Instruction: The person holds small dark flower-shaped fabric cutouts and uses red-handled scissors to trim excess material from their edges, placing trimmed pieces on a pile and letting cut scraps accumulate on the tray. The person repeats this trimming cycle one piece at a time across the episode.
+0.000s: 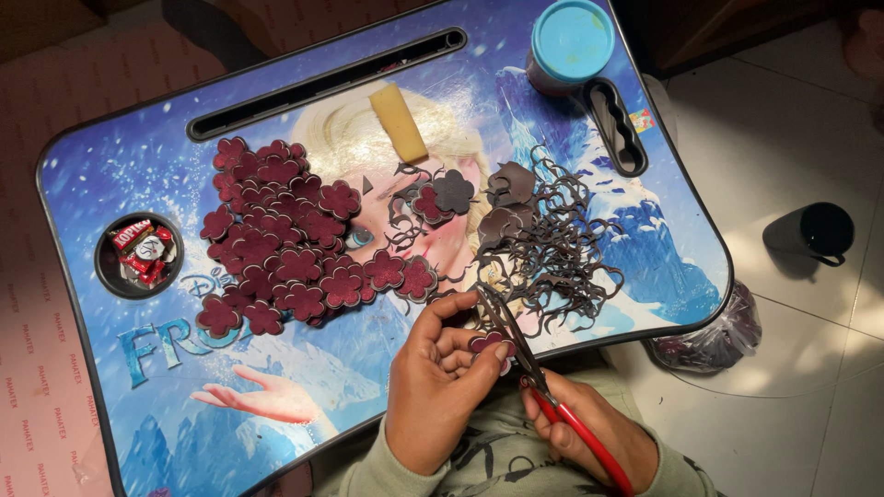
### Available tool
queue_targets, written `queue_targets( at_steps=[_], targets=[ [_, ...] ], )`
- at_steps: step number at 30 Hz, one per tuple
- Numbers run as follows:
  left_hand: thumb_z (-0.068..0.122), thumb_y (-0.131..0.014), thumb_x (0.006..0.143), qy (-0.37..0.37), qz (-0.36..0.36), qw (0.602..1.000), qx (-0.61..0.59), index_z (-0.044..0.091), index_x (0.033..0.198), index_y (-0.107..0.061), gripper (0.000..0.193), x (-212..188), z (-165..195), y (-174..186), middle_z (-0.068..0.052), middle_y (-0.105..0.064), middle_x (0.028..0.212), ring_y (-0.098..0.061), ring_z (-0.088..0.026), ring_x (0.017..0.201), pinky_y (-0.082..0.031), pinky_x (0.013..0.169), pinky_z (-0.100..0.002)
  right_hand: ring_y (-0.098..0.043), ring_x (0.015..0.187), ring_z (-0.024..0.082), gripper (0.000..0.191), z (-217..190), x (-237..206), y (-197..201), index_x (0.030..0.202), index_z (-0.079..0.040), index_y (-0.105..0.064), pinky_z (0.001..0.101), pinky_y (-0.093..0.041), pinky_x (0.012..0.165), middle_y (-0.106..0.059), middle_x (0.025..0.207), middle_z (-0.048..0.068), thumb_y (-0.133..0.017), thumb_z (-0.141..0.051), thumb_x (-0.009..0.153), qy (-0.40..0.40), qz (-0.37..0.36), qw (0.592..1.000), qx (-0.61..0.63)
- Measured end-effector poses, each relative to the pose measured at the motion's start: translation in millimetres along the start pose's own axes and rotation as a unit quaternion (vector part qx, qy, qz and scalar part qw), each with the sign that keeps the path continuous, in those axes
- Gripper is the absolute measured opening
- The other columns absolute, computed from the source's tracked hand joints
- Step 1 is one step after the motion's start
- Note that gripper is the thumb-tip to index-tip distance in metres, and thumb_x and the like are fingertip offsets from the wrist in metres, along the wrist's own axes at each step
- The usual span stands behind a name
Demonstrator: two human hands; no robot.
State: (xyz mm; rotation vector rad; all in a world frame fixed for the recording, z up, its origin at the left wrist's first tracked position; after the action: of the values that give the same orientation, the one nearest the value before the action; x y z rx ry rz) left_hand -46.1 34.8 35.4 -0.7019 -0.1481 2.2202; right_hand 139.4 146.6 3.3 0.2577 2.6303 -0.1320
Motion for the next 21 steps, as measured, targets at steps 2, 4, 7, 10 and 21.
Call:
queue_targets(
  at_steps=[2,4,7,10,21],
  targets=[
    [-0.003,-0.075,0.082,-0.001,-0.002,1.000,0.006,0.001,0.136,-0.054,0.058,-0.1,1.5,0.8,-0.005,-0.071,0.087,-0.066,-0.006,0.074,-0.053,0.065,-0.019,-0.049,0.064,0.010,0.092,-2.9,-0.8,1.2,0.101,-0.005,-0.056,0.0252,-0.044,0.054,-0.051,0.075,0.000,-0.051,-0.092,0.073,-0.009,-0.005,1.000,0.003],
    [-0.002,-0.075,0.082,0.001,-0.005,1.000,0.010,0.002,0.137,-0.053,0.060,-0.8,2.6,1.3,-0.004,-0.071,0.086,-0.066,-0.005,0.073,-0.052,0.065,-0.019,-0.049,0.063,0.010,0.091,-5.1,-2.5,1.6,0.099,-0.005,-0.056,0.0251,-0.044,0.054,-0.050,0.073,-0.001,-0.050,-0.092,0.073,-0.013,-0.006,1.000,-0.006],
    [-0.002,-0.075,0.082,-0.001,-0.008,1.000,0.014,0.003,0.139,-0.053,0.062,-1.0,4.1,2.0,-0.003,-0.070,0.085,-0.063,-0.005,0.072,-0.051,0.064,-0.019,-0.049,0.063,0.009,0.089,-7.1,-2.9,3.1,0.096,-0.006,-0.057,0.0248,-0.042,0.054,-0.050,0.072,-0.001,-0.050,-0.092,0.074,-0.009,-0.006,1.000,-0.024],
    [-0.002,-0.076,0.082,-0.002,-0.007,1.000,0.022,0.003,0.140,-0.052,0.063,-1.3,4.7,1.3,-0.003,-0.070,0.085,-0.062,-0.004,0.071,-0.051,0.063,-0.019,-0.048,0.063,0.010,0.088,-6.6,-3.6,4.1,0.094,-0.006,-0.057,0.0258,-0.041,0.054,-0.050,0.071,-0.002,-0.050,-0.091,0.074,-0.009,-0.006,1.000,-0.021],
    [-0.003,-0.075,0.083,-0.019,-0.004,0.999,0.039,0.001,0.141,-0.051,0.063,-0.5,7.2,4.5,-0.002,-0.070,0.086,-0.060,-0.003,0.072,-0.050,0.064,-0.018,-0.048,0.063,0.010,0.079,1.8,-2.7,10.6,0.087,-0.008,-0.055,0.0271,-0.041,0.054,-0.052,0.070,-0.002,-0.053,-0.087,0.079,0.018,-0.009,0.998,-0.063]
  ],
)
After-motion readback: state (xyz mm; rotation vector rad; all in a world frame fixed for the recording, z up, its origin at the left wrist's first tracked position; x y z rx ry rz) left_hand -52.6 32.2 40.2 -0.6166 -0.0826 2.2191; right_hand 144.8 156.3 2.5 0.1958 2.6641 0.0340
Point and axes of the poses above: each hand's wrist, its own x-axis towards the middle knuckle, its own y-axis out of the back of the hand, z = x × y, the point moved 1 cm from there along x, towards the middle knuckle
